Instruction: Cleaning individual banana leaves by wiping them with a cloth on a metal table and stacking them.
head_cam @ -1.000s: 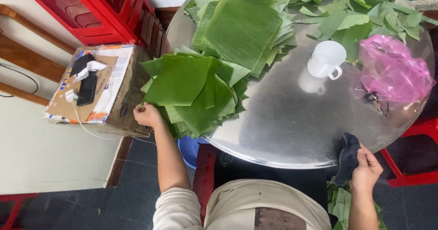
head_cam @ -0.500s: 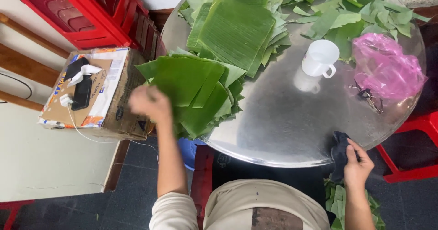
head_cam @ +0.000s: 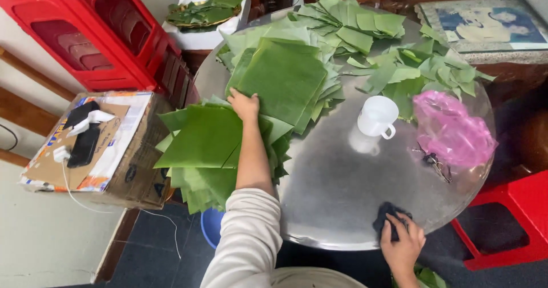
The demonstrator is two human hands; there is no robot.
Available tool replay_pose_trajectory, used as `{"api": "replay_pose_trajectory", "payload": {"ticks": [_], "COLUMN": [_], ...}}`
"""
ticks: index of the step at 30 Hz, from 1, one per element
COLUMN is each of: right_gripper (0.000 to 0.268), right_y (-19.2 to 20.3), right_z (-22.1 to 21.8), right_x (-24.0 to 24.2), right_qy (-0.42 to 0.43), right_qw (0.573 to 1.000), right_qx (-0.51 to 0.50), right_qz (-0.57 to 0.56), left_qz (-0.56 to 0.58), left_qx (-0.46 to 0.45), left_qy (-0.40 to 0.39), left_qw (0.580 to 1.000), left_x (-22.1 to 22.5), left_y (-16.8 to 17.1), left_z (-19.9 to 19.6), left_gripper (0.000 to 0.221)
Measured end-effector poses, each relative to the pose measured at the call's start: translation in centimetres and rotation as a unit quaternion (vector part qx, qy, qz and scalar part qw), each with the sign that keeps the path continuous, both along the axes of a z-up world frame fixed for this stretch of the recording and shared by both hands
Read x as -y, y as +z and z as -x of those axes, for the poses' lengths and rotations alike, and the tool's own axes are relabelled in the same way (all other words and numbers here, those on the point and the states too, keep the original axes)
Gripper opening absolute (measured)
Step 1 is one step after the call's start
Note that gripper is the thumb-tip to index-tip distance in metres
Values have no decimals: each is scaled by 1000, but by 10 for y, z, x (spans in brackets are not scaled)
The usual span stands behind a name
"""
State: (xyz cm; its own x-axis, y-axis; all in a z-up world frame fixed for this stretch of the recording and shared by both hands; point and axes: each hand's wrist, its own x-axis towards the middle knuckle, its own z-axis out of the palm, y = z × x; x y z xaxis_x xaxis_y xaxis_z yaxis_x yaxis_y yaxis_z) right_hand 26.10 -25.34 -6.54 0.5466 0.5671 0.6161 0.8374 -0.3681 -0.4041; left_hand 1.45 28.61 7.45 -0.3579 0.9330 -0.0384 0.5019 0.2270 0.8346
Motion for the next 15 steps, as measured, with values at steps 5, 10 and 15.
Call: {"api": "replay_pose_trajectory", "payload": {"ticks": [5, 10, 15], "right_gripper": [18, 18, 20], "right_y": [-5, -8, -14], "right_z": [0, -1, -3], "right_x": [-1, -2, -1], "right_qy": [-19, -19, -29], "right_qw": [1000, 1000, 998], "right_qx": [-8, -4, -33], "right_qz": [23, 18, 38], "left_qz": [52, 62, -12], "left_qx": [-58, -92, -29], "left_qy": [-52, -83, -49], "left_qw": [996, 990, 998], "left_x": [-34, -21, -5], "left_y": [-10, 20, 45], "left_z": [14, 24, 23], "left_gripper": [96, 79, 43]}}
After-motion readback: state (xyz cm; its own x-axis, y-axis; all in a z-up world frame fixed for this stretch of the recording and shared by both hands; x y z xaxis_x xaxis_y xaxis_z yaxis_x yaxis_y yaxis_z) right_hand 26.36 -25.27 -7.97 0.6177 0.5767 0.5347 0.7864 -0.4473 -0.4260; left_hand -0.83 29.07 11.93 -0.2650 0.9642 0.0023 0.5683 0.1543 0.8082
